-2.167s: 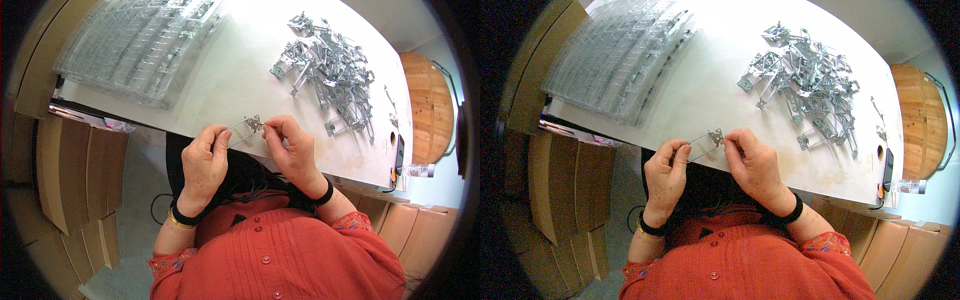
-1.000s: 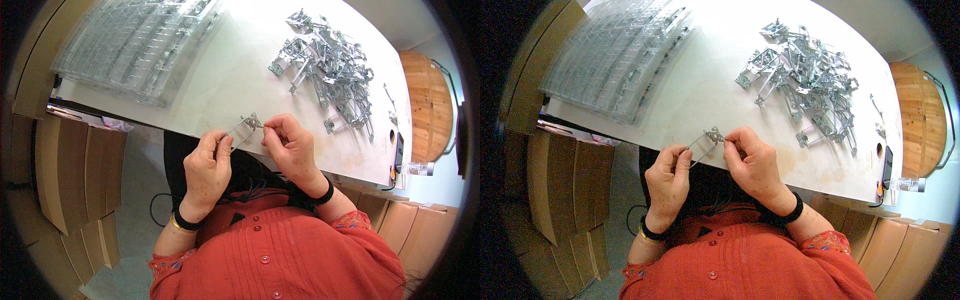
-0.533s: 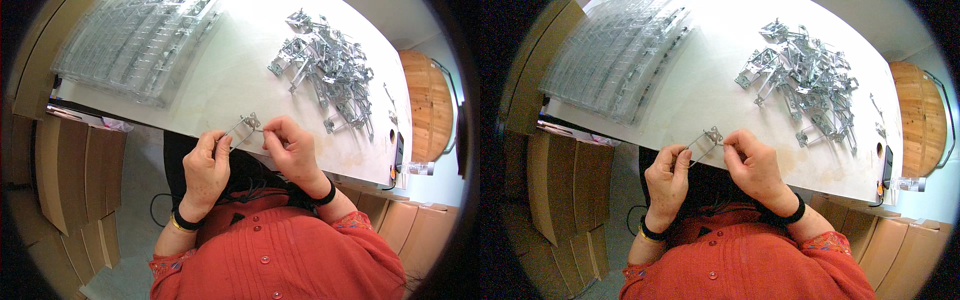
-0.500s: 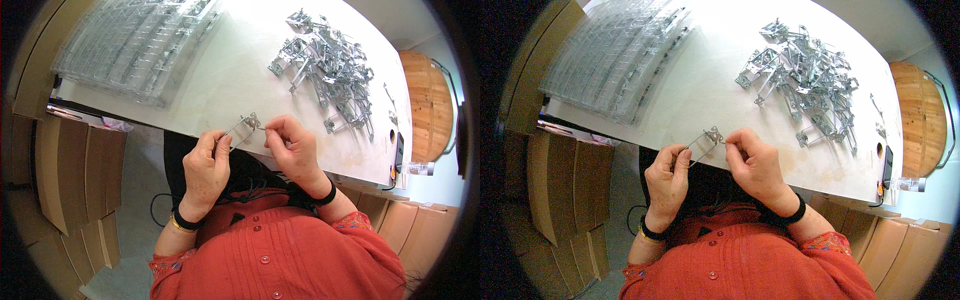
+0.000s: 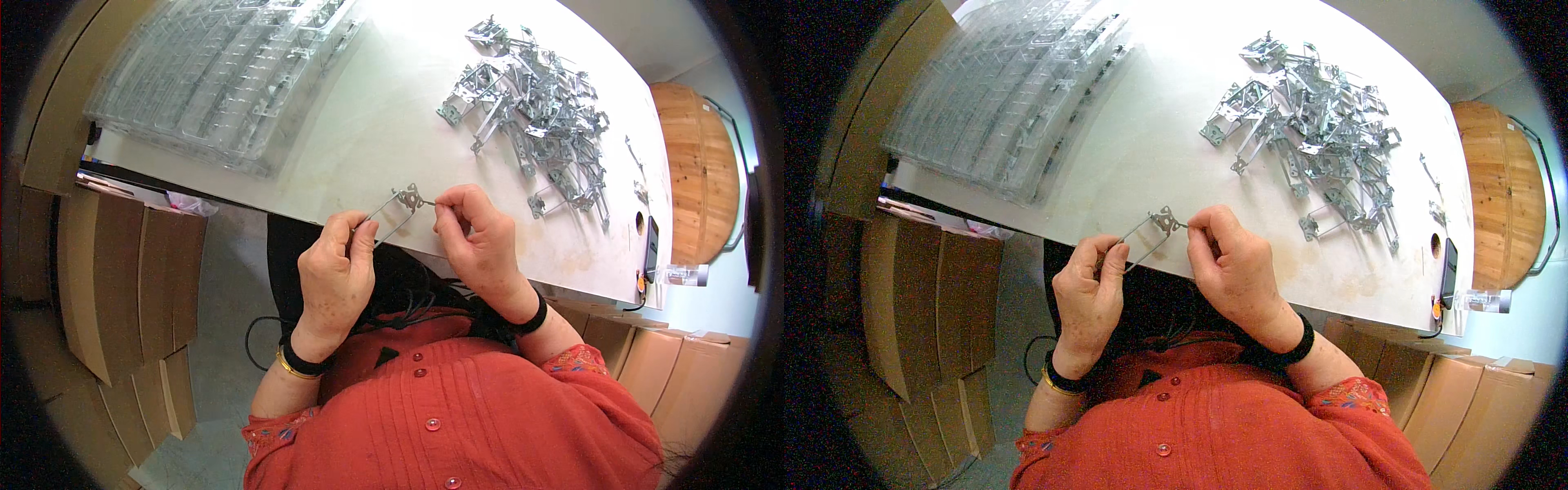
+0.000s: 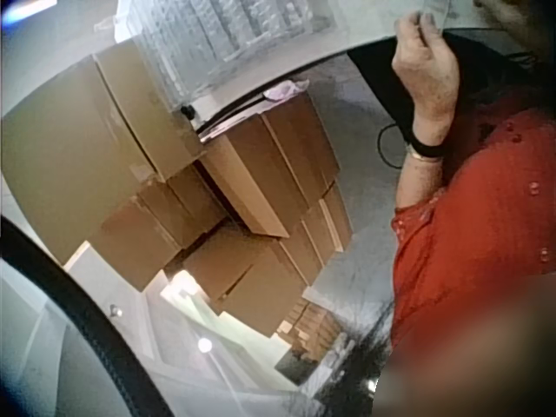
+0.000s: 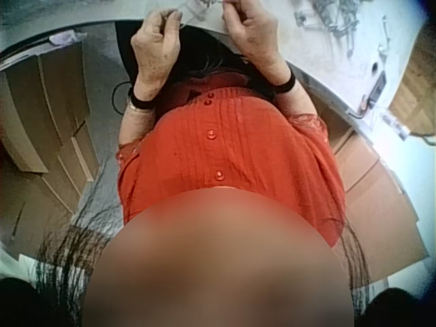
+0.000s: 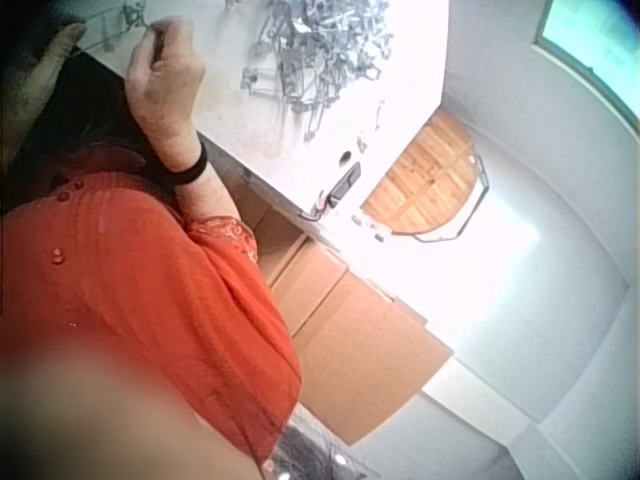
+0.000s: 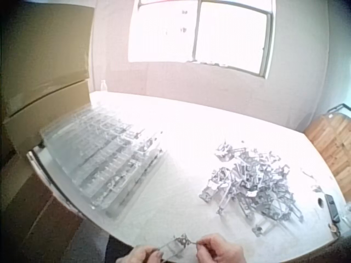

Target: Manually assembling small metal components and placing them into clear plastic trays.

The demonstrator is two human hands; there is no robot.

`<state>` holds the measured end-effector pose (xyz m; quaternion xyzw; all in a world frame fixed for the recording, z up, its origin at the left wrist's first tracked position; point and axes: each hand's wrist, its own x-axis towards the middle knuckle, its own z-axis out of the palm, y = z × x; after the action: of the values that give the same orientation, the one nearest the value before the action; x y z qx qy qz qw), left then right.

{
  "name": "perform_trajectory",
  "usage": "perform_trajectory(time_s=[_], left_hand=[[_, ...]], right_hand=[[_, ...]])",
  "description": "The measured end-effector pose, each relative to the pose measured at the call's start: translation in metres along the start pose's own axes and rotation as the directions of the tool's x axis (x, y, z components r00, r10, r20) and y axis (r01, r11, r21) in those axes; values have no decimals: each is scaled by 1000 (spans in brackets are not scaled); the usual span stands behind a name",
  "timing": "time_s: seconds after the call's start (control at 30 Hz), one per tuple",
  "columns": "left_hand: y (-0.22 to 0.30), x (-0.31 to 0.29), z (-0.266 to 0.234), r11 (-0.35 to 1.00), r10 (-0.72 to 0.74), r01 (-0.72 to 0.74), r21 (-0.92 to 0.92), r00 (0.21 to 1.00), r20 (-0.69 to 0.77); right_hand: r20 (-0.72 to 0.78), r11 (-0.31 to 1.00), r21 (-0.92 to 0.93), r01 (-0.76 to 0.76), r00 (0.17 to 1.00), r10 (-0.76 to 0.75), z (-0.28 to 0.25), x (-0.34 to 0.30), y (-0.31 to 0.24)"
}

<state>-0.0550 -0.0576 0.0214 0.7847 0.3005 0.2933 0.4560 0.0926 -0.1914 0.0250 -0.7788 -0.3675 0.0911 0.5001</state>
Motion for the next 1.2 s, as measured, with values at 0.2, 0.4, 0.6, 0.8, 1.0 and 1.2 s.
perform_trajectory(time_s=[0.2,0.4,0.6,0.8,1.0,1.2], left_hand=[[-1,0,0,1000,10,-10,0,1000,0],[-2,0,0,1000,17,-17,7,1000,5],[-3,0,1,999,32,-32,9,999,-9],[-2,0,0,1000,21,-21,5,1000,-4],[-1,9,-2,996,83,-82,37,996,-31],[-4,21,-3,971,188,-181,155,981,-36]], right_hand=[[29,1000,14,2,1000,-2,-1,0,0],[38,999,45,-27,999,25,1,1,0],[52,995,68,-69,996,66,2,1,-1],[61,991,91,-94,994,89,1,1,-2],[39,992,83,-94,995,91,-3,2,-4],[32,993,81,-92,996,89,-5,2,-5]])
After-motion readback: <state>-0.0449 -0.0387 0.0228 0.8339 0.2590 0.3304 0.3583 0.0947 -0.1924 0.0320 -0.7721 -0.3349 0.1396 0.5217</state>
